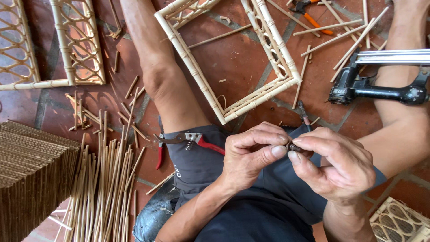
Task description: The person sits on the floor and uses pliers to remove a spring and pin from a bamboo frame. They then reassemble the spring and pin, testing the fit repeatedly with the pliers.
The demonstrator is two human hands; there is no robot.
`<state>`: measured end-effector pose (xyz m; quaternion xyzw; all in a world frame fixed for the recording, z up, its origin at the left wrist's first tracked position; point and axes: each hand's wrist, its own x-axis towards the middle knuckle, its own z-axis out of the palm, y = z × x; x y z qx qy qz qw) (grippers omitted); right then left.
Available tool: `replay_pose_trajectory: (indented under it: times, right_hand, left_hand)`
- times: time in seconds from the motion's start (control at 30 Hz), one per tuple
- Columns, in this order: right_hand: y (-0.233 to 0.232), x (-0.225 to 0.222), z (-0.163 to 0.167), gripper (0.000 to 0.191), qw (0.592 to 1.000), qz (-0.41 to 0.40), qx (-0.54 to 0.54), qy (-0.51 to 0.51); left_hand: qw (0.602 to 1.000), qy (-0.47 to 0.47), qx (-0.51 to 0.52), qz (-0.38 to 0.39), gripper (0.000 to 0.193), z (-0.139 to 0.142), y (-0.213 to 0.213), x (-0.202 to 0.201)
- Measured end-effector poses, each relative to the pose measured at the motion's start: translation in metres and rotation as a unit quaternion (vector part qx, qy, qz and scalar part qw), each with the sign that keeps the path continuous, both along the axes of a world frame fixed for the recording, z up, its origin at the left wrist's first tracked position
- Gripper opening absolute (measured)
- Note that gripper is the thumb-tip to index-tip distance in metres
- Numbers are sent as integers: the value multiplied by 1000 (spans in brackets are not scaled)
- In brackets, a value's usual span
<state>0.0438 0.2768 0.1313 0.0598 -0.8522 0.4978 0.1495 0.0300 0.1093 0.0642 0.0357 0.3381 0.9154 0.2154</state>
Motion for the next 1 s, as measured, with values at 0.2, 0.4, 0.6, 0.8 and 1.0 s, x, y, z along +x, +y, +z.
replay_pose_trajectory:
  times: [0.2, 0.4, 0.6, 0.8, 1.0]
  right_hand:
    - [7, -3, 13, 18, 993, 16, 111, 27]
    - [11, 2, 4, 16, 992, 9, 107, 62]
    - [13, 11, -1, 18, 997, -34, 68, 30]
    - [13, 15, -3, 20, 988, -31, 136, 65]
    - [11, 20, 7, 18, 969, -32, 236, 65]
  left_hand:
    - [992, -108, 53, -27, 17, -4, 9, 6]
    - [998, -51, -5, -46, 16, 3, 6, 8]
    - [992, 86, -93, -12, 27, 21, 3, 11]
    - [968, 171, -185, -7, 27, 23, 1, 6]
    - [976, 148, -155, -34, 22, 14, 1, 6]
